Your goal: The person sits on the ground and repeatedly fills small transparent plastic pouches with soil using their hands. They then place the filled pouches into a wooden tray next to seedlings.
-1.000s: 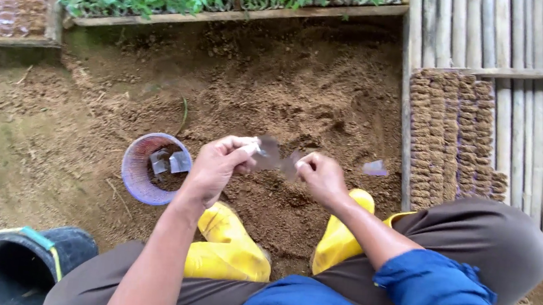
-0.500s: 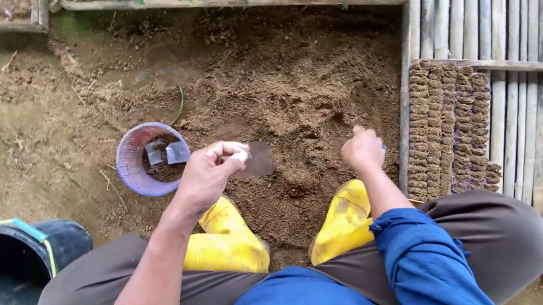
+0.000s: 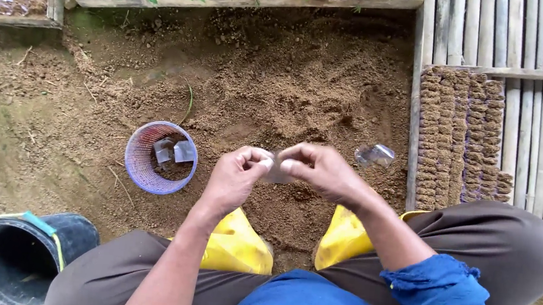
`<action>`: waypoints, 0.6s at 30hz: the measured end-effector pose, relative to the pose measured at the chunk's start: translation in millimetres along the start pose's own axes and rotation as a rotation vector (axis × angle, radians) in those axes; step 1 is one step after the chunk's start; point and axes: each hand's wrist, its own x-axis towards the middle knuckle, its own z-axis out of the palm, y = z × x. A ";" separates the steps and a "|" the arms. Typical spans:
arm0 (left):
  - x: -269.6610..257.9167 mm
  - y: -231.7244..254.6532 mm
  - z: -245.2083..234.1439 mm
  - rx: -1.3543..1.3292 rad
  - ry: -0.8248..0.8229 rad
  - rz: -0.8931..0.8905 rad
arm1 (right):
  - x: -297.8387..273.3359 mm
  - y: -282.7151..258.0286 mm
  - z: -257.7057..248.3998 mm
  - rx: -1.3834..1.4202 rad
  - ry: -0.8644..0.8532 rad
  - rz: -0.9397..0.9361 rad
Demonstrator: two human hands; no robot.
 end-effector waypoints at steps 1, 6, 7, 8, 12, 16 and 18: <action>-1.9 1.2 1.1 0.019 -0.015 -0.007 | 3.9 11.9 4.2 0.007 0.022 -0.017; 1.4 -6.3 8.7 -0.026 0.017 -0.072 | 8.6 25.9 9.6 0.053 0.134 -0.083; 1.6 -9.1 9.9 -0.006 -0.014 -0.035 | 9.6 27.9 10.1 0.080 0.164 -0.090; 2.5 -11.5 10.4 0.016 -0.045 0.002 | 11.4 29.4 10.7 0.108 0.194 -0.098; 2.6 -1.8 5.9 -0.013 0.026 -0.003 | 8.7 26.2 5.4 0.089 0.146 -0.091; -0.5 10.7 -1.1 0.027 0.016 0.050 | 9.5 19.1 6.4 0.070 0.006 -0.052; -3.4 15.4 -1.0 0.088 -0.021 0.087 | 10.3 15.3 8.7 0.074 -0.012 -0.057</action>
